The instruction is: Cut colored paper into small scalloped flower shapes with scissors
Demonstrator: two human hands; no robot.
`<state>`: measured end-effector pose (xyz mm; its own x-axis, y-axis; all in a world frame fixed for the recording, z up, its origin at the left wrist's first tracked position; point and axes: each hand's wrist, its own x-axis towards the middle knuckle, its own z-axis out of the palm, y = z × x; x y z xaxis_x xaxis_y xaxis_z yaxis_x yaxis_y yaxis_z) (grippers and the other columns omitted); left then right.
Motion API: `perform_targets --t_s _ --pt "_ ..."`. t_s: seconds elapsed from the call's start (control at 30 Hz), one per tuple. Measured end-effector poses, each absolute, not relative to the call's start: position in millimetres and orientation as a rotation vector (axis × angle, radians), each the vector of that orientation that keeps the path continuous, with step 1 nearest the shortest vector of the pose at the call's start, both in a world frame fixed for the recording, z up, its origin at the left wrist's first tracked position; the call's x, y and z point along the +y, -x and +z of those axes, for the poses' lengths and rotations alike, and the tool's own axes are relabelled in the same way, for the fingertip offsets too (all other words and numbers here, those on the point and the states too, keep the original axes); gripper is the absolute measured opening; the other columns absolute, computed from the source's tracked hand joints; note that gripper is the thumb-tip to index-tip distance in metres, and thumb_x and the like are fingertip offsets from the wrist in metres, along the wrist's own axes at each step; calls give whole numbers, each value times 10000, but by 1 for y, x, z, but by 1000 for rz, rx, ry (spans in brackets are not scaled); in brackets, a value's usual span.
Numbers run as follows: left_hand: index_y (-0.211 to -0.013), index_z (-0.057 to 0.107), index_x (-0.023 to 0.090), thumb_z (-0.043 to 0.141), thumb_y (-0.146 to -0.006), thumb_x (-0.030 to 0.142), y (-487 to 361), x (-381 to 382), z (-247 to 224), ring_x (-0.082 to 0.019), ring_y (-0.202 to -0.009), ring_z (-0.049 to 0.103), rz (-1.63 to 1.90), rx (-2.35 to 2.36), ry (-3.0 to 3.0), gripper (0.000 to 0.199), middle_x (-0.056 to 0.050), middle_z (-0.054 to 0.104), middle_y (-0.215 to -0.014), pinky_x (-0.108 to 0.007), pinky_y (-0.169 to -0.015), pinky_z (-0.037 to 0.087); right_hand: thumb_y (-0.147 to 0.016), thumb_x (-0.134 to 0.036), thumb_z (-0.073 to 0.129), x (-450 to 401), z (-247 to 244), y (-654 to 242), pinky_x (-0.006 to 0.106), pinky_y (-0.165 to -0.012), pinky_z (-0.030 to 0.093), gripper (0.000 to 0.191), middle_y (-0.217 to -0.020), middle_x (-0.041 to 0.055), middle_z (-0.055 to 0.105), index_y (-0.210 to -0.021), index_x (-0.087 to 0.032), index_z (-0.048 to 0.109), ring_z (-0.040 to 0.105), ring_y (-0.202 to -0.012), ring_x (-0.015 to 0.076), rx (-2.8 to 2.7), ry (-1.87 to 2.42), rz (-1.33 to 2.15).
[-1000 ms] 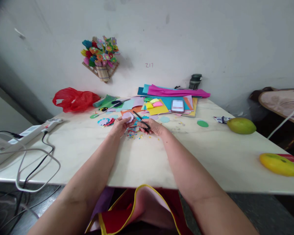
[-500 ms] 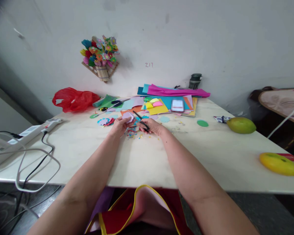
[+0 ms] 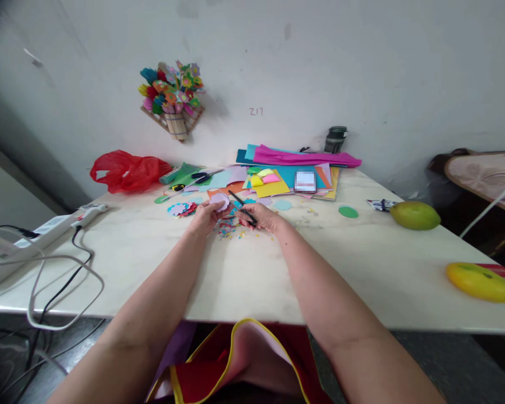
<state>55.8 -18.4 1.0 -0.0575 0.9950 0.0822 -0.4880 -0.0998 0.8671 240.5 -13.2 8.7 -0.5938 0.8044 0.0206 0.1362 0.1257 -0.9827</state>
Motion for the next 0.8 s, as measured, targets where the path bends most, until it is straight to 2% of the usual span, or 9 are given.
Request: perform_targets --t_s 0.33,0.47,0.63,0.8 --pt "-746 653 70 722 -598 128 -54 -19 2 -165 -627 672 1472 824 -866 173 -86 694 -698 -248 -603 549 -731 -410 661 -16 11 -241 184 -319 193 285 -498 -51 522 -737 -151 545 397 -354 49 -1843 924 1515" --pt "-734 657 79 730 -610 128 -53 -19 2 -134 -602 651 1506 803 -882 151 -68 692 -692 -234 -618 542 -717 -433 681 -17 11 -241 180 -316 197 316 -487 -53 518 -738 -147 547 379 -344 43 -1859 921 1527" --pt "-727 655 71 760 -585 134 -54 -19 2 -138 -603 645 1500 800 -876 187 -80 690 -697 -251 -637 541 -734 -459 658 -13 8 -242 189 -306 183 325 -504 -47 532 -743 -155 542 389 -348 48 -1863 892 1511" --pt "-719 652 107 784 -539 160 -55 -19 1 -133 -571 624 1498 816 -888 230 -46 687 -675 -266 -619 534 -738 -449 656 -13 7 -242 197 -313 191 313 -512 -47 531 -730 -161 533 400 -359 52 -1862 877 1501"
